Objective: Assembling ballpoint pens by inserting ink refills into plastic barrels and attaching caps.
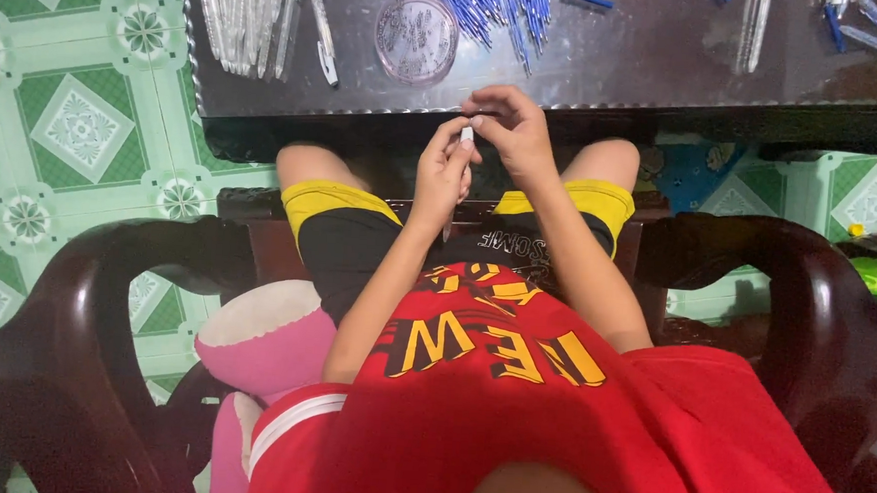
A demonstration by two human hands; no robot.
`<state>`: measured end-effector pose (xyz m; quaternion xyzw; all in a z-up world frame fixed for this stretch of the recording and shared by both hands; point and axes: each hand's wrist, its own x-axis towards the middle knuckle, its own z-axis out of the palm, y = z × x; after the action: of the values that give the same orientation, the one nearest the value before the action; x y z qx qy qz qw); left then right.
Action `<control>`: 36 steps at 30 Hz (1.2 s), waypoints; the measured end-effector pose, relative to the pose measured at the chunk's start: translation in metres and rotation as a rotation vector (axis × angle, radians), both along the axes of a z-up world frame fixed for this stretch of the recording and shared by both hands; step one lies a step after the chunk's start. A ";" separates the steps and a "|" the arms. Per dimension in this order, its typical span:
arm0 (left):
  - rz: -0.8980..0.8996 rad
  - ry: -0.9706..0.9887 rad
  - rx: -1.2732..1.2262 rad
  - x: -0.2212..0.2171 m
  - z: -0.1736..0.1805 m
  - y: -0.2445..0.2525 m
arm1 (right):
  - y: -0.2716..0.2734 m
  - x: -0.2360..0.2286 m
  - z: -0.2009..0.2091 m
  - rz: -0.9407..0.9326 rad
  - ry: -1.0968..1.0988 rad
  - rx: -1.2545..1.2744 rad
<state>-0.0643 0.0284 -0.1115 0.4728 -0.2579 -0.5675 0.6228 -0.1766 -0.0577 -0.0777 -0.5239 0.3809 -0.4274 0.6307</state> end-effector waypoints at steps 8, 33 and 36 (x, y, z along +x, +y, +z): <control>0.005 -0.248 0.050 0.019 0.013 0.003 | -0.106 -0.038 -0.057 -0.210 1.090 -0.711; 0.156 -0.354 -0.261 0.019 0.052 -0.010 | -0.040 -0.001 0.062 0.237 0.153 -0.159; 0.148 -0.337 -0.284 0.020 0.073 -0.003 | -0.011 0.000 0.086 0.277 0.010 -0.214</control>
<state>-0.0445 0.0253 -0.0380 0.4860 -0.4005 -0.3913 0.6710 -0.1764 -0.0685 0.0080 -0.6378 0.2607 -0.3719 0.6220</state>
